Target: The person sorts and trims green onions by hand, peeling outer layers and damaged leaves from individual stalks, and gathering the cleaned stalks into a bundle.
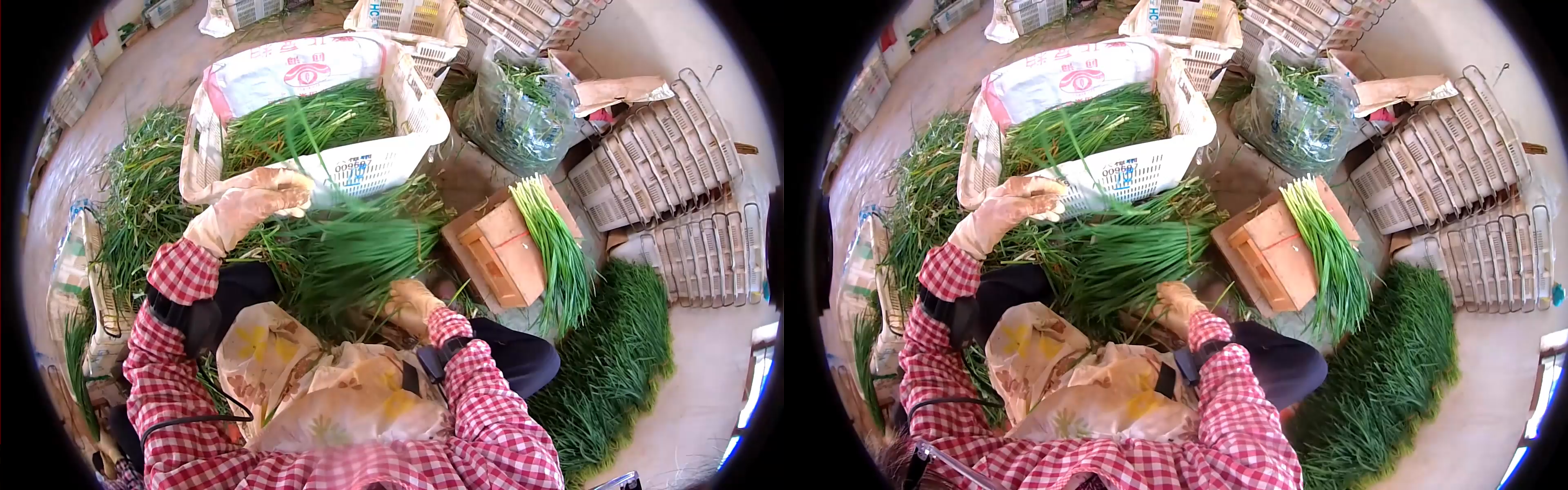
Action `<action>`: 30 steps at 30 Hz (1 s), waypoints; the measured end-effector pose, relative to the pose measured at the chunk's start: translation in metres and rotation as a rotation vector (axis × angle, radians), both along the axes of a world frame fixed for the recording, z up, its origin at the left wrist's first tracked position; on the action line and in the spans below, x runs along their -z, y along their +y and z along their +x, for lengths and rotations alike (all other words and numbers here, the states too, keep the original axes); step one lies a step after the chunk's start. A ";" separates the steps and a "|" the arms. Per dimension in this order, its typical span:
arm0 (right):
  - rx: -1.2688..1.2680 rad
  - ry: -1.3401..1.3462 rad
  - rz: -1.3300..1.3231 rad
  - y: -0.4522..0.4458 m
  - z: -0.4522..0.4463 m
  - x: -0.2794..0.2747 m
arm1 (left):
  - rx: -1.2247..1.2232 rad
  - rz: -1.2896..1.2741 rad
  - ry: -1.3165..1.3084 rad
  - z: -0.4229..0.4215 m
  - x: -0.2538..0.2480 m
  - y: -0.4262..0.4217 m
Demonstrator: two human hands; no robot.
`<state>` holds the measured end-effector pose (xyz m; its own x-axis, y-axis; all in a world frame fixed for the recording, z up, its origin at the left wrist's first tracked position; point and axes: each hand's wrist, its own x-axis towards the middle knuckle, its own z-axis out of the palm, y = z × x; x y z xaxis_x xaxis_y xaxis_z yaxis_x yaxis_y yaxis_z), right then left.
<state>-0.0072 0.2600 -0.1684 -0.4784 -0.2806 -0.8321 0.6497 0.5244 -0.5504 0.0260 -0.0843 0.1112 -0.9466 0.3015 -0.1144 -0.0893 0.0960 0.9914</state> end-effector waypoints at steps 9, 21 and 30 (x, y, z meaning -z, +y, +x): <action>-0.078 0.487 0.214 -0.007 -0.094 0.004 | -0.416 0.364 0.176 -0.029 0.015 0.036; 0.138 0.395 0.234 -0.177 -0.129 0.064 | -0.701 0.208 -0.146 -0.045 0.054 0.037; 0.212 0.405 0.138 -0.173 -0.133 0.119 | -0.758 0.239 -0.272 -0.041 0.075 0.014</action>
<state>-0.1405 0.0871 -0.2872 -0.8067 -0.0416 -0.5895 0.4980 0.4891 -0.7161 -0.0147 -0.0704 0.0362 -0.8512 -0.3598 -0.3821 -0.2843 -0.2958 0.9120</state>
